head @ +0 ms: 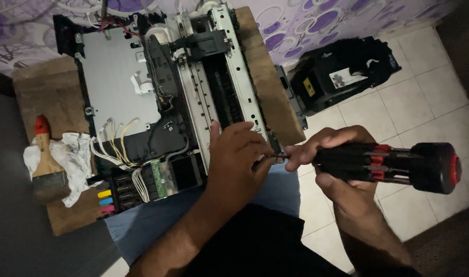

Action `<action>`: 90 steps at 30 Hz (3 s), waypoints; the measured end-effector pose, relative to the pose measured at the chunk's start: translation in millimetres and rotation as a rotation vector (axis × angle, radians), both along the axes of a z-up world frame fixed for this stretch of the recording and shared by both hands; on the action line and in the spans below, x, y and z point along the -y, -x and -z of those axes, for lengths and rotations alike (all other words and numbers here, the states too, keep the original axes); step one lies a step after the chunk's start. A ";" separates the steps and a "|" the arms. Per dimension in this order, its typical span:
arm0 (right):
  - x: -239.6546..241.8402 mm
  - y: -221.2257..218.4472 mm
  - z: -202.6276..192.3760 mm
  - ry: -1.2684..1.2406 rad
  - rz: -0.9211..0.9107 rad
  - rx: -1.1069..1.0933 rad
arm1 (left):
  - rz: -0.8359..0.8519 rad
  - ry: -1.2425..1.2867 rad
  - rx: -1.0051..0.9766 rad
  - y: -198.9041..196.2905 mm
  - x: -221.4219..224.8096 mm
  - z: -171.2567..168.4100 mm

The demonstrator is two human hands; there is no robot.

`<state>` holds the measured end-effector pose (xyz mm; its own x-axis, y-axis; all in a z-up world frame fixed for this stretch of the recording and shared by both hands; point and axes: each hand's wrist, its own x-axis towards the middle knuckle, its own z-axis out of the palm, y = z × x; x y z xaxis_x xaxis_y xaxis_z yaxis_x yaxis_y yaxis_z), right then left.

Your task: Disassembling a printer to access and remove the internal circuit board using a screwdriver.

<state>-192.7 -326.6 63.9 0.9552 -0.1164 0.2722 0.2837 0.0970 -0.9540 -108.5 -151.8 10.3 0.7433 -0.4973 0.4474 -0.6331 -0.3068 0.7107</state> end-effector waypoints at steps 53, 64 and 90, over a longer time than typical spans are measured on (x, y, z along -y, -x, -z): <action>49.4 -72.9 70.3 0.004 -0.108 -0.087 | -0.117 -0.111 -0.191 -36.9 0.9 0.6; 50.3 -83.6 51.6 0.340 -0.065 0.192 | 0.099 -0.198 -0.037 -48.1 26.8 -7.8; 73.5 -79.3 -10.2 0.715 -0.179 0.362 | 0.216 -0.076 -0.459 -44.6 49.5 -23.6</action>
